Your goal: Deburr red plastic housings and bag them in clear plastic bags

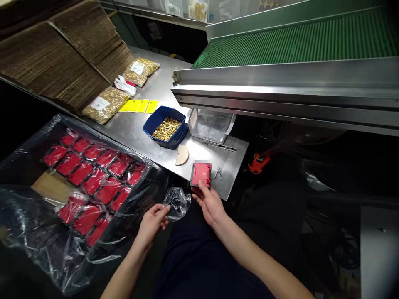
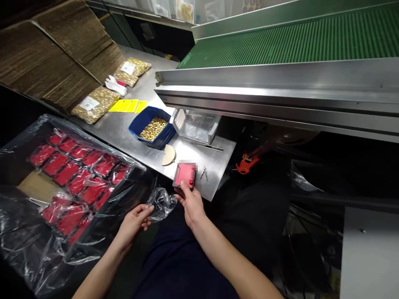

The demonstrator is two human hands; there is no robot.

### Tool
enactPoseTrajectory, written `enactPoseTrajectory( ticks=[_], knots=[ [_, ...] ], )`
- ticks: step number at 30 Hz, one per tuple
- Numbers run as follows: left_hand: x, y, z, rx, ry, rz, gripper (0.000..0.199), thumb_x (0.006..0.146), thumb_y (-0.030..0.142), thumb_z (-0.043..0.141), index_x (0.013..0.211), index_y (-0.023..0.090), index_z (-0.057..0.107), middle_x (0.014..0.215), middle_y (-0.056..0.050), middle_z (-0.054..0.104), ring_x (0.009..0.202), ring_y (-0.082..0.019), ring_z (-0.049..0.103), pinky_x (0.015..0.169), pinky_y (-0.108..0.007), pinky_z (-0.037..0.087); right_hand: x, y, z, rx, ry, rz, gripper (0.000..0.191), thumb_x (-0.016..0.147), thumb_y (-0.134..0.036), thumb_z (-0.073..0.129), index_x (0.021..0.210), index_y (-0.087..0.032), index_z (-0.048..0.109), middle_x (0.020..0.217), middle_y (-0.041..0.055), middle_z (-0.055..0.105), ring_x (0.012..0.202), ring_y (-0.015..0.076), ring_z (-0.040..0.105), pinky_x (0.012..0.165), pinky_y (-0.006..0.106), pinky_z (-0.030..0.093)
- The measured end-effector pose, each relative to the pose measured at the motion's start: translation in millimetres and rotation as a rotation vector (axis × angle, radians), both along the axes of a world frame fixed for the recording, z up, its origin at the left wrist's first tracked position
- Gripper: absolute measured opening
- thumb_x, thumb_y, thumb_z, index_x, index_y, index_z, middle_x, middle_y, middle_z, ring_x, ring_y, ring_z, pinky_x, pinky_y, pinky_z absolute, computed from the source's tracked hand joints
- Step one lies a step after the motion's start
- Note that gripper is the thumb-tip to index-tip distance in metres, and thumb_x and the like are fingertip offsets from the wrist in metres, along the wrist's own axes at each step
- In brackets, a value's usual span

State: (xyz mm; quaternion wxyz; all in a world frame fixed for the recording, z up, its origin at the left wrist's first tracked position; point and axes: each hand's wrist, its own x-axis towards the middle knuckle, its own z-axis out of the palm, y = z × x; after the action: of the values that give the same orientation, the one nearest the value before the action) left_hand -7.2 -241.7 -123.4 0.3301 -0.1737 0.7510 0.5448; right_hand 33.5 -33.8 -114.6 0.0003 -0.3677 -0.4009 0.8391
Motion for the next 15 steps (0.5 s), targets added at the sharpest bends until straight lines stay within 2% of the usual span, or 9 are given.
enactPoseTrajectory(
  ticks=[2, 4, 5, 7, 9, 10, 12, 15],
  knots=[
    [0, 5, 1.5, -0.015, 0.024, -0.007, 0.053, 0.067, 0.062, 0.082, 0.080, 0.019, 0.055, 0.055, 0.007, 0.052, 0.048, -0.012, 0.054, 0.040, -0.017, 0.038, 15, 8, 12.8, 0.079, 0.053, 0.065, 0.036, 0.087, -0.053, 0.072, 0.101, -0.020, 0.070, 0.101, 0.0050, 0.073, 0.097, 0.0215, 0.069, 0.085, 0.031, 0.055],
    [-2, 10, 3.3, -0.034, 0.051, -0.027, 0.052, 0.070, 0.065, 0.078, 0.079, 0.019, 0.056, 0.055, 0.006, 0.053, 0.047, -0.012, 0.054, 0.041, -0.019, 0.039, 32, 18, 27.3, 0.220, 0.122, 0.216, 0.023, 0.083, -0.039, 0.079, 0.093, -0.020, 0.073, 0.092, 0.0017, 0.073, 0.090, 0.0208, 0.067, 0.086, 0.031, 0.051],
    [-2, 13, 4.3, -0.044, 0.067, -0.043, 0.052, 0.072, 0.067, 0.075, 0.078, 0.019, 0.057, 0.054, 0.006, 0.053, 0.046, -0.012, 0.052, 0.041, -0.019, 0.037, 41, 23, 33.7, 0.359, 0.154, 0.339, 0.015, 0.083, -0.033, 0.079, 0.090, -0.021, 0.073, 0.089, 0.0004, 0.072, 0.087, 0.0201, 0.066, 0.084, 0.030, 0.049],
    [-4, 19, 6.5, -0.069, 0.113, -0.084, 0.050, 0.077, 0.068, 0.069, 0.074, 0.019, 0.058, 0.051, 0.006, 0.051, 0.043, -0.011, 0.047, 0.041, -0.020, 0.034, 57, 28, 42.3, 0.748, 0.194, 0.649, 0.003, 0.086, -0.023, 0.073, 0.089, -0.022, 0.071, 0.090, -0.0002, 0.071, 0.084, 0.0195, 0.065, 0.076, 0.029, 0.045],
    [-6, 27, 9.8, -0.104, 0.187, -0.132, 0.049, 0.082, 0.066, 0.064, 0.070, 0.019, 0.059, 0.050, 0.005, 0.049, 0.044, -0.011, 0.044, 0.043, -0.021, 0.033, 68, 27, 44.3, 1.113, 0.181, 0.912, 0.005, 0.089, -0.021, 0.067, 0.093, -0.022, 0.070, 0.093, 0.0007, 0.071, 0.082, 0.0197, 0.066, 0.070, 0.028, 0.042],
    [-6, 30, 11.9, -0.126, 0.232, -0.157, 0.048, 0.084, 0.064, 0.062, 0.068, 0.019, 0.059, 0.051, 0.005, 0.049, 0.046, -0.011, 0.044, 0.045, -0.021, 0.033, 72, 25, 43.5, 1.215, 0.161, 0.986, 0.007, 0.090, -0.022, 0.066, 0.095, -0.022, 0.069, 0.094, 0.0016, 0.072, 0.082, 0.0202, 0.066, 0.068, 0.028, 0.042],
    [-4, 38, 17.4, -0.177, 0.333, -0.212, 0.046, 0.087, 0.059, 0.061, 0.066, 0.019, 0.060, 0.054, 0.004, 0.051, 0.051, -0.012, 0.045, 0.049, -0.022, 0.033, 76, 20, 40.3, 1.310, 0.133, 1.075, 0.010, 0.090, -0.024, 0.065, 0.098, -0.021, 0.069, 0.097, 0.0032, 0.073, 0.082, 0.0209, 0.068, 0.067, 0.029, 0.041],
    [1, 48, 27.6, -0.252, 0.472, -0.304, 0.037, 0.091, 0.050, 0.061, 0.071, 0.020, 0.065, 0.060, 0.003, 0.054, 0.055, -0.013, 0.044, 0.053, -0.024, 0.031, 77, 16, 37.1, 1.332, 0.099, 1.082, 0.009, 0.090, -0.028, 0.065, 0.094, -0.021, 0.069, 0.093, 0.0029, 0.074, 0.077, 0.0201, 0.068, 0.064, 0.029, 0.039]
  ],
)
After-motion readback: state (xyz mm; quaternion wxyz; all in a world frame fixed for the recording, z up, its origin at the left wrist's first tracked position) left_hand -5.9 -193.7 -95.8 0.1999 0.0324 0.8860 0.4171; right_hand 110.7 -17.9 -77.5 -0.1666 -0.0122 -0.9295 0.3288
